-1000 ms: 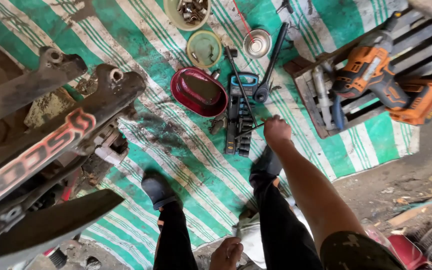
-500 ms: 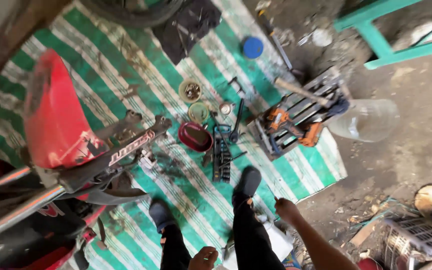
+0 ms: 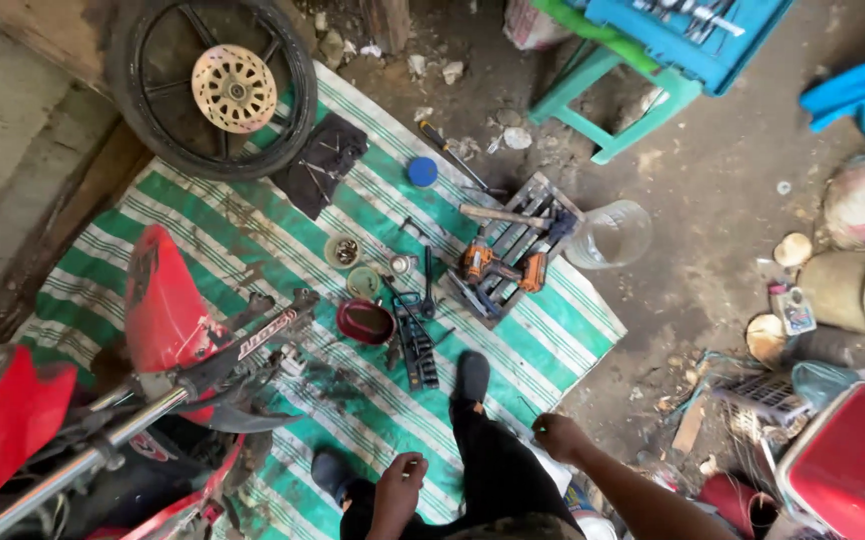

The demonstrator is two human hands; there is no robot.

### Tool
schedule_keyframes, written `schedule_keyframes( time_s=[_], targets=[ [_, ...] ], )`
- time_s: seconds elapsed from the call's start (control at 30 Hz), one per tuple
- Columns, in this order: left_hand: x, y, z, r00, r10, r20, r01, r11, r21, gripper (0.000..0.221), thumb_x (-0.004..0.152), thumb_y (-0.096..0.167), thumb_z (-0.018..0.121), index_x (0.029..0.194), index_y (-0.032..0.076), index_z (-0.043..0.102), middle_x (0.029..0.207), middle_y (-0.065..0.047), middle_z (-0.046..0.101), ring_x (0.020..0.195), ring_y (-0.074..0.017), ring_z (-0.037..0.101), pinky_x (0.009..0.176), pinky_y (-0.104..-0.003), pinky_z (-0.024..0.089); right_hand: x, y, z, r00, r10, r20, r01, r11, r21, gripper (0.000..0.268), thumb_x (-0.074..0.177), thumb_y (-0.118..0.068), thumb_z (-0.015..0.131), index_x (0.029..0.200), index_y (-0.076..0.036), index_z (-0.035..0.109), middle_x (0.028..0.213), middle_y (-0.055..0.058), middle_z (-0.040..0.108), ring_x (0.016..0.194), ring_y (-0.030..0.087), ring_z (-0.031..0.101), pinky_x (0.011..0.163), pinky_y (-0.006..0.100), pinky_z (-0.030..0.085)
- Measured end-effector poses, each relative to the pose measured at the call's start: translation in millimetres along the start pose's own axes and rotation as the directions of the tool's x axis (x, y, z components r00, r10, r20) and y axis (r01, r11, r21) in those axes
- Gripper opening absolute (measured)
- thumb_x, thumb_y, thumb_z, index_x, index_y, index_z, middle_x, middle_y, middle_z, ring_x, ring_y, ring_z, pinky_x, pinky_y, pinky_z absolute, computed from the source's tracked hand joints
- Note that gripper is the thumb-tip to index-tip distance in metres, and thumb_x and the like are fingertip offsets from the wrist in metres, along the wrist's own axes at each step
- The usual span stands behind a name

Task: Repairing the brake system of a motorcycle by adding brake fluid and adjusting the master cylinder with a screwdriver.

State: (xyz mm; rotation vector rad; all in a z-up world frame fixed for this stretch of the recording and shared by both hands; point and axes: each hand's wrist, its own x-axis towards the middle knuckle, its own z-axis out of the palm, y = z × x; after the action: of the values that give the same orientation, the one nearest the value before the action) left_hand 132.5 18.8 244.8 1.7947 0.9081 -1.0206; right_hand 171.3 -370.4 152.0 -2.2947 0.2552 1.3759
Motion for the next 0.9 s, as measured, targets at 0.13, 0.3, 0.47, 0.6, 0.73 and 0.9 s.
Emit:
schedule_keyframes(
  time_s=[0.13,0.3,0.47,0.6,0.73,0.9],
  targets=[
    [-19.4,18.6,-28.2,0.947,0.285,-0.151,-0.283,0.959,0.03,0.032,0.097,0.048,0.078,0.122,0.029,0.086,0.108,0.003,0.09,0.102,-0.0129,0.085,0.094,-0.031,0.061,-22.3,-57.6,-35.3,0.992,0.088,-0.086,-0.076,0.989,0.128,0.052,0.092,-0.027,0.063,0.143,-0.016,0.063,0.144,0.017,0.073,0.124,0.036,0.075,0.099,0.048,0.063],
    [-174.0,82.2,-118.0,0.921,0.387,-0.054,-0.382,0.92,0.087,0.044,0.104,0.052,0.069,0.14,0.028,0.075,0.115,0.007,0.083,0.111,-0.0161,0.081,0.094,-0.036,0.061,0.4,-103.2,-77.5,0.957,-0.203,-0.205,0.214,0.976,0.032,0.043,0.11,-0.042,0.051,0.116,-0.011,0.08,0.124,0.014,0.083,0.108,0.036,0.079,0.088,0.05,0.059],
    [-294.2,18.1,-228.2,0.532,0.666,-0.523,-0.658,0.714,0.24,0.043,0.081,0.037,0.088,0.123,0.026,0.089,0.128,0.002,0.088,0.119,-0.0175,0.083,0.106,-0.033,0.06,-43.1,-170.3,-84.9,0.93,-0.339,-0.138,0.327,0.939,-0.107,0.039,0.098,-0.03,0.073,0.133,-0.016,0.082,0.138,0.004,0.082,0.123,0.03,0.078,0.102,0.046,0.062],
    [-338.9,-40.4,-329.2,0.099,0.864,-0.493,-0.449,0.481,0.753,0.068,0.081,0.053,0.088,0.132,0.01,0.077,0.13,-0.016,0.076,0.12,-0.0377,0.07,0.109,-0.05,0.055,-89.1,-210.5,-42.6,0.956,-0.292,-0.038,0.295,0.95,0.102,0.026,0.093,-0.019,0.067,0.115,-0.014,0.081,0.112,0.003,0.082,0.093,0.021,0.074,0.077,0.04,0.058],
    [-396.1,-10.6,-344.2,-0.154,0.687,-0.71,-0.45,0.591,0.67,0.047,0.098,0.025,0.088,0.131,-0.003,0.071,0.129,-0.025,0.066,0.124,-0.0429,0.063,0.113,-0.052,0.051,-117.4,-264.9,2.8,0.963,-0.258,-0.08,0.269,0.939,0.215,0.022,0.094,-0.021,0.065,0.106,-0.01,0.079,0.099,0.006,0.079,0.092,0.02,0.065,0.086,0.038,0.048],
    [-322.1,-65.6,-357.2,0.451,0.311,-0.836,-0.727,0.672,-0.142,0.041,0.09,0.039,0.08,0.122,0.017,0.069,0.118,-0.002,0.072,0.11,-0.0181,0.067,0.098,-0.035,0.052,-223.7,-364.8,57.0,0.99,-0.051,-0.128,0.084,0.96,0.268,0.043,0.101,-0.038,0.066,0.129,-0.01,0.084,0.123,0.016,0.083,0.104,0.031,0.076,0.089,0.045,0.058]
  ],
)
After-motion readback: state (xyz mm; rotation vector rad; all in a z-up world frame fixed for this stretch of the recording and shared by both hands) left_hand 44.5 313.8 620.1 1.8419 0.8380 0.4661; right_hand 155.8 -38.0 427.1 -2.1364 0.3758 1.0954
